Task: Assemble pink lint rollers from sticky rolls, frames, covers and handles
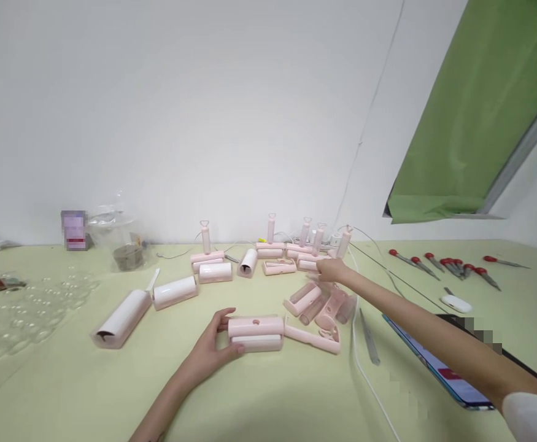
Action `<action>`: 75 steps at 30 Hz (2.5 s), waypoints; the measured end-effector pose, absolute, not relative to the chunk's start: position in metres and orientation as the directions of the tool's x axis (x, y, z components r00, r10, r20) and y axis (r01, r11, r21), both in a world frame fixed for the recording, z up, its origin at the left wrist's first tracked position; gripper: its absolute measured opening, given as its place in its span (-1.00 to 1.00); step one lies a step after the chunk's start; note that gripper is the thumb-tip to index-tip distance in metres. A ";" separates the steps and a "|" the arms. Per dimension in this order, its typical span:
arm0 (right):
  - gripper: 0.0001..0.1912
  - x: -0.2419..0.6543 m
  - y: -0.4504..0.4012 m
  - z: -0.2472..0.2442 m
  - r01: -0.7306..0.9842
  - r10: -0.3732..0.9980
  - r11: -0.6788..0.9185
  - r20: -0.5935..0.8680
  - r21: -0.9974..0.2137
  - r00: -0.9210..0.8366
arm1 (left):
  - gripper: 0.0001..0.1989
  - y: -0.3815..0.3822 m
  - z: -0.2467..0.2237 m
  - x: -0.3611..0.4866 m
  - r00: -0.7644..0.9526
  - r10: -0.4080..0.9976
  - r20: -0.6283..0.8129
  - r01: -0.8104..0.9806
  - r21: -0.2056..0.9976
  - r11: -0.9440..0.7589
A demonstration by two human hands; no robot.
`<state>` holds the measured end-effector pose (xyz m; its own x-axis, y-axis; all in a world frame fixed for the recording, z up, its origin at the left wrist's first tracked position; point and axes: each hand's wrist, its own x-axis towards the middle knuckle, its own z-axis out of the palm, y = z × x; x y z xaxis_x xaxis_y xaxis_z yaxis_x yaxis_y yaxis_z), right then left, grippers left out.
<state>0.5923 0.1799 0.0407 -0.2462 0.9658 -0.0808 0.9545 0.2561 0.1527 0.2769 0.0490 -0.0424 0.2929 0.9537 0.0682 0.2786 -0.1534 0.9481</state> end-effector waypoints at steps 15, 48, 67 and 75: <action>-0.71 0.537 0.130 0.060 0.611 0.855 0.434 0.089 -0.662 -0.511 | -0.49 0.046 -0.039 0.279 0.294 0.949 0.110 0.274 0.942 -0.194; -0.71 0.470 0.085 0.048 0.675 0.815 0.546 0.129 -0.496 -0.565 | -0.46 0.045 -0.037 0.279 0.268 0.961 0.067 0.251 0.958 -0.137; -0.80 0.606 0.085 0.056 0.666 0.810 0.520 0.060 -0.536 -0.584 | -0.25 0.062 0.023 0.290 0.162 0.875 0.456 0.114 0.872 -0.476; -0.79 0.638 0.086 0.065 0.720 0.864 0.502 0.314 -0.479 -0.394 | -0.71 0.081 0.043 0.355 0.309 0.934 0.181 -0.099 0.982 -0.158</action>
